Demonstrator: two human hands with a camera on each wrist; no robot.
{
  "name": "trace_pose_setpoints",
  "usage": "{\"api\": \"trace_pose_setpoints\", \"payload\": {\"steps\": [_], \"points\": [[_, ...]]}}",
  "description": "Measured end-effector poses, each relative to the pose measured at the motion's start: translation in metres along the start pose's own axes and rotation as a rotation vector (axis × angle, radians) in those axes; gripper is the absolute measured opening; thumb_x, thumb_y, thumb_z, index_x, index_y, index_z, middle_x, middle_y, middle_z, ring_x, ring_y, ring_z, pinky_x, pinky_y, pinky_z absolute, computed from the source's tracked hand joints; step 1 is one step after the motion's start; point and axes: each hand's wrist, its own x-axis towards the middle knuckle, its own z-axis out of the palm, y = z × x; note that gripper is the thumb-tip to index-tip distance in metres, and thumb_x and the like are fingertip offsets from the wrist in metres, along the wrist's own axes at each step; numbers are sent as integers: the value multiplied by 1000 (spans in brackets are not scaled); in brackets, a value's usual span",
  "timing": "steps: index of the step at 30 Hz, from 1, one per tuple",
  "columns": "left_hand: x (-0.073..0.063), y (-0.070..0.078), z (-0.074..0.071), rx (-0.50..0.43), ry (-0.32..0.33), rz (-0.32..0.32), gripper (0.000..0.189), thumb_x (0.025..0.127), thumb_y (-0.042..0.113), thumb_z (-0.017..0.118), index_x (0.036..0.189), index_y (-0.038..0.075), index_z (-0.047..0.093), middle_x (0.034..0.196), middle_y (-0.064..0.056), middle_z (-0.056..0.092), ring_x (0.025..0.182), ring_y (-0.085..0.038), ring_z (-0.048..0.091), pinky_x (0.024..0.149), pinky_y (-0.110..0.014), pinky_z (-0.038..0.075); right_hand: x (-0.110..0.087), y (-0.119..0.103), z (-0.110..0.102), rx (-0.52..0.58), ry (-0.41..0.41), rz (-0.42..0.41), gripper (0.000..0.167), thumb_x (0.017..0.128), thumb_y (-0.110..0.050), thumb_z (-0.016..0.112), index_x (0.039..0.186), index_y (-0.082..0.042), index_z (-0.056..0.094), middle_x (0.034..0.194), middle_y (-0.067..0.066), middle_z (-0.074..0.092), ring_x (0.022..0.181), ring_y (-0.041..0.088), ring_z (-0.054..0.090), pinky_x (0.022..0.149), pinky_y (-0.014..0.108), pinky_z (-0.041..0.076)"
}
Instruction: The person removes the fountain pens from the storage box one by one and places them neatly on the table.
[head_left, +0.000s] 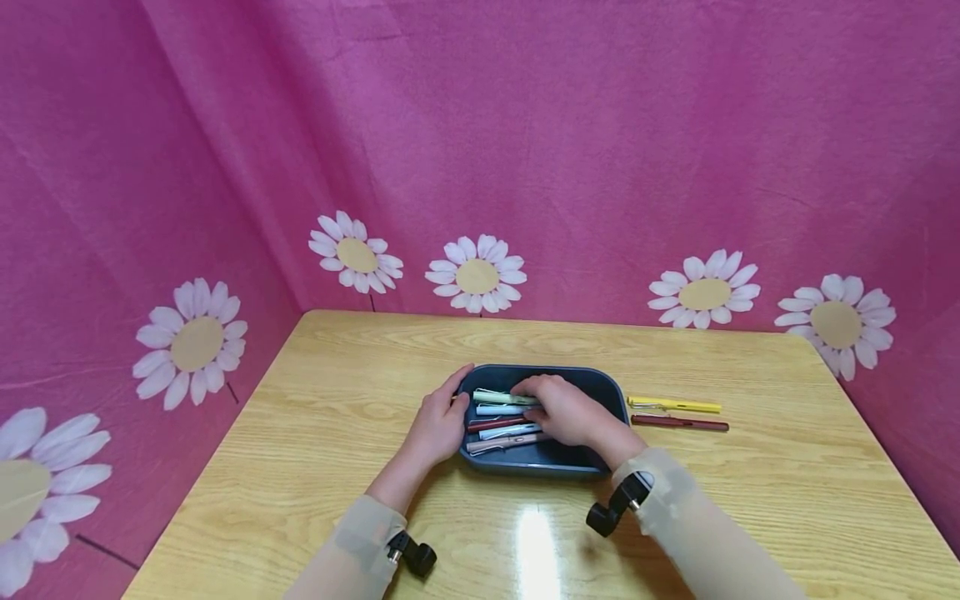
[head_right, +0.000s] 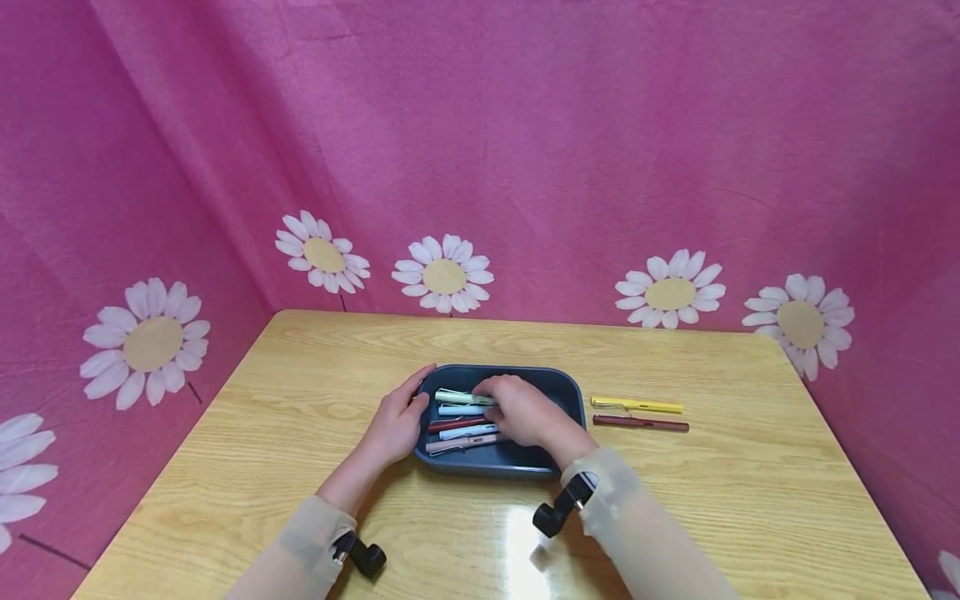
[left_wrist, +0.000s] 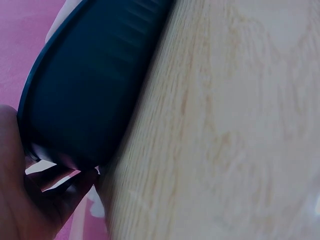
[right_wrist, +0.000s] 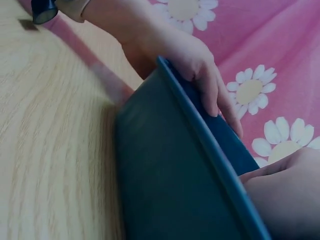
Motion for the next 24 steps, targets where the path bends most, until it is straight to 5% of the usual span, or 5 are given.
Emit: {"api": "trace_pose_setpoints", "payload": {"steps": [17,24], "points": [[-1,1,0,1,16,23,51,113,18,43,163,19,44,160,-16,48,149,-34,43,121,-57,32,3,-2,5,-21,64,35,29,96,4,70,125,-4,73,115,7,71,103,19,65,97,44,57],[-1,1,1,-5,21,30,50,113,19,42,163,21,44,160,-16,49,148,-34,43,121,-56,33,1,-1,3,25,109,-37,28,98,4,68,125,-2,72,114,7,70,104,20,66,95,45,57]]}}
